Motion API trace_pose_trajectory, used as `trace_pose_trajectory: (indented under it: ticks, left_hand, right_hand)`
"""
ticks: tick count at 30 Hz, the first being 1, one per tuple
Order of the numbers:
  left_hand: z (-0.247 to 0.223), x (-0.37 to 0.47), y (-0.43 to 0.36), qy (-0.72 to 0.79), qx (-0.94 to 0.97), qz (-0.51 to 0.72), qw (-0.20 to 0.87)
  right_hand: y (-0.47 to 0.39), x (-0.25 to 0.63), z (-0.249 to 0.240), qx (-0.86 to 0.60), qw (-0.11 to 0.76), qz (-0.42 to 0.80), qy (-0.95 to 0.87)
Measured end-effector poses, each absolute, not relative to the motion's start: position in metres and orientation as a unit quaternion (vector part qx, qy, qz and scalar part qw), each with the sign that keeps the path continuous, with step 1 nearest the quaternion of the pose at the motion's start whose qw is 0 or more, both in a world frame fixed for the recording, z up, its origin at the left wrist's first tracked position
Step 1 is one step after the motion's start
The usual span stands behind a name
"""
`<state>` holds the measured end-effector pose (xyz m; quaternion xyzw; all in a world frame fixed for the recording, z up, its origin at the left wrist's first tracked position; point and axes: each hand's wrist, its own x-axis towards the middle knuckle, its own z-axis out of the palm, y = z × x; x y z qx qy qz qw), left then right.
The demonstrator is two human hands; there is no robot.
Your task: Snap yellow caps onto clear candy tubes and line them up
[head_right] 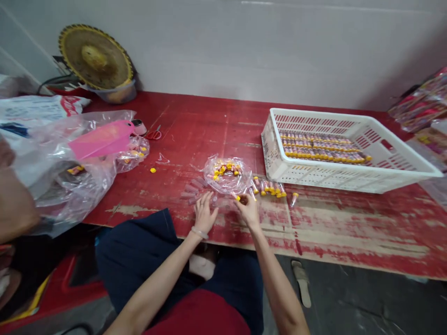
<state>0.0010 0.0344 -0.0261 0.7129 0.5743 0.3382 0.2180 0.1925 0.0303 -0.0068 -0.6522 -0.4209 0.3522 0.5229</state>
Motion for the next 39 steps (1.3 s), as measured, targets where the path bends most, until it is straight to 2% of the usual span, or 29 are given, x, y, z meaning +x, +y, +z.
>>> trace_pose_trajectory:
  ticks: [2, 5, 7, 10, 21, 30, 39]
  left_hand:
    - [-0.022, 0.006, 0.050, 0.558, 0.684, 0.348, 0.316]
    - [-0.016, 0.003, 0.058, 0.534, 0.541, 0.466, 0.453]
    - [-0.010, -0.002, 0.053, 0.506, 0.442, 0.536, 0.512]
    - [-0.002, -0.006, 0.038, 0.474, 0.376, 0.560, 0.566]
    - [0.010, 0.001, 0.019, 0.450, 0.312, 0.516, 0.659]
    - [0.006, 0.003, 0.016, 0.518, 0.288, 0.505, 0.628]
    - [0.008, 0.003, 0.013, 0.489, 0.295, 0.508, 0.645]
  right_hand:
    - [0.006, 0.186, -0.010, -0.640, 0.550, 0.387, -0.372]
    - [-0.013, 0.174, -0.009, -0.629, 0.562, 0.419, -0.336]
    - [-0.017, 0.166, -0.005, -0.613, 0.571, 0.437, -0.327]
    - [-0.018, 0.156, 0.000, -0.594, 0.573, 0.452, -0.338]
    - [-0.018, 0.131, 0.005, -0.568, 0.570, 0.466, -0.367]
    - [-0.022, 0.127, 0.004, -0.560, 0.565, 0.471, -0.381]
    - [-0.022, 0.130, -0.004, -0.565, 0.553, 0.488, -0.371]
